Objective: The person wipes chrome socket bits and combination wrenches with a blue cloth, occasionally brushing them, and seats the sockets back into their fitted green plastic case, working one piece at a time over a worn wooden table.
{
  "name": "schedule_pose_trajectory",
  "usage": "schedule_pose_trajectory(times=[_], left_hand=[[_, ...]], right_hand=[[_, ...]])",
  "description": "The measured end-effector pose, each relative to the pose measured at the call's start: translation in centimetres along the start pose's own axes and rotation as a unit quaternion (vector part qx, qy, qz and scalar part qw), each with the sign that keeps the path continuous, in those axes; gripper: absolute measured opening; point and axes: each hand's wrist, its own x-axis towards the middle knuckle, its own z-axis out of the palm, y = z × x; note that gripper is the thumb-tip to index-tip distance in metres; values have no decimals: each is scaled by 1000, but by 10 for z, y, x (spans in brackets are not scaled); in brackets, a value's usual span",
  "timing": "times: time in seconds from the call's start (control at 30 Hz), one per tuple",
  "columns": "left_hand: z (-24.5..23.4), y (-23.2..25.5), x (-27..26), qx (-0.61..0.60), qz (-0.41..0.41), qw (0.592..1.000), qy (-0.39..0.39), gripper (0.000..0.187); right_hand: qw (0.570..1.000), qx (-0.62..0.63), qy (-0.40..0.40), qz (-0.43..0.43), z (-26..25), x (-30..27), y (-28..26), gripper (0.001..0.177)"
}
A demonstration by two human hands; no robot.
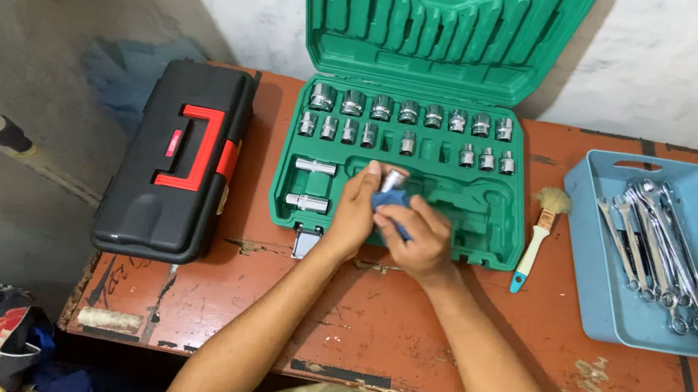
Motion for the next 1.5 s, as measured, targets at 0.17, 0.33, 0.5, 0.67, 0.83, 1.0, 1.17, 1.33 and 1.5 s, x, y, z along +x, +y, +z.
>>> schedule_pose_trajectory(times=[0.17,0.33,0.5,0.67,0.83,1.0,1.17,1.33,1.5], left_hand=[[3,12,-2,-79,-180,980,-16,53],[-6,32,5,-159,-211,964,-40,45],[-4,34,4,-79,-172,980,-55,39],[-5,33,1,-92,-162,979,-82,39],[-11,31,2,-108,-157,980,-63,42],[-13,32,6,-131,-160,978,-39,46],[-16,37,8,-82,-140,986,-45,51],[-6,38,0,189,8,981,-49,56],[16,37,-10,229,18,970,-80,59]], right_hand=[[991,-57,32,120,-40,17,31,9],[974,-72,18,216,-106,12,52,14],[966,-90,-88,228,-121,6,47,28],[942,-108,-100,300,-134,12,60,34],[949,-66,-118,284,-112,24,82,33],[944,-58,-193,260,-54,55,94,33],[964,-244,-95,51,-39,67,83,35],[941,94,-115,304,-54,34,54,30],[897,228,-117,360,-56,-1,41,28]])
